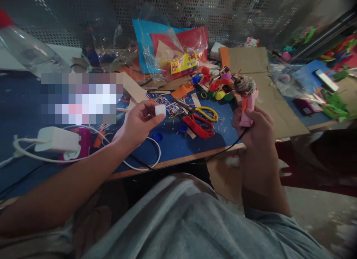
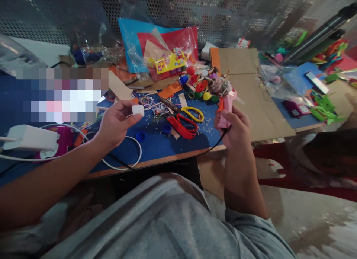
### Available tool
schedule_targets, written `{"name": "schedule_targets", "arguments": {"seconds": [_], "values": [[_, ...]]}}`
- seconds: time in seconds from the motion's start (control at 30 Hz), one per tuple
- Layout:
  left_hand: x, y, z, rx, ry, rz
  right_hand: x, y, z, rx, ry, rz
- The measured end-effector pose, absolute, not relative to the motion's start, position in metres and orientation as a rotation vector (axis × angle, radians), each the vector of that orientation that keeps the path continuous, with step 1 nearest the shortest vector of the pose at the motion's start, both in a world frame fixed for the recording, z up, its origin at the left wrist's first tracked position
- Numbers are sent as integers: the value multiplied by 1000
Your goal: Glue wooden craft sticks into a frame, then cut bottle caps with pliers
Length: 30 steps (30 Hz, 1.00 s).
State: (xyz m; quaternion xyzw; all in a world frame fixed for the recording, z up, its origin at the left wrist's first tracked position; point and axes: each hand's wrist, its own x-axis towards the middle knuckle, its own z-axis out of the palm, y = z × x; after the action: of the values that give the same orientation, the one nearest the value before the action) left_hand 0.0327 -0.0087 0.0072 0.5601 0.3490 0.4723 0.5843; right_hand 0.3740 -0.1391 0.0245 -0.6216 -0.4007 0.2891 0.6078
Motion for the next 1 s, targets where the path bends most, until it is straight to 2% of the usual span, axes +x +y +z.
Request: {"name": "schedule_targets", "arguments": {"seconds": [0.23,0.33,0.47,0.63,0.77,0.87,1.0], "values": [[30,-11,9,1357,849,1061,336,-112,68,-1028,-1091,864],[29,-11,8,1347,839,1080,313,-81,74,-984,-1194,937],[29,-10,8,1317,874,1066,293,-32,57,-940,-1321,904],[24,-9,10,1341,898,1058,286,-6,27,-862,-1314,1190],[18,-6,11,1689,995,930,287,-13,18,-852,-1225,1346],[14,-4,10,2060,1044,732,289,-17,15,-876,-1174,1353],[15,-3,5,2258,1057,585,289,-20,12,-931,-1147,1354]]}}
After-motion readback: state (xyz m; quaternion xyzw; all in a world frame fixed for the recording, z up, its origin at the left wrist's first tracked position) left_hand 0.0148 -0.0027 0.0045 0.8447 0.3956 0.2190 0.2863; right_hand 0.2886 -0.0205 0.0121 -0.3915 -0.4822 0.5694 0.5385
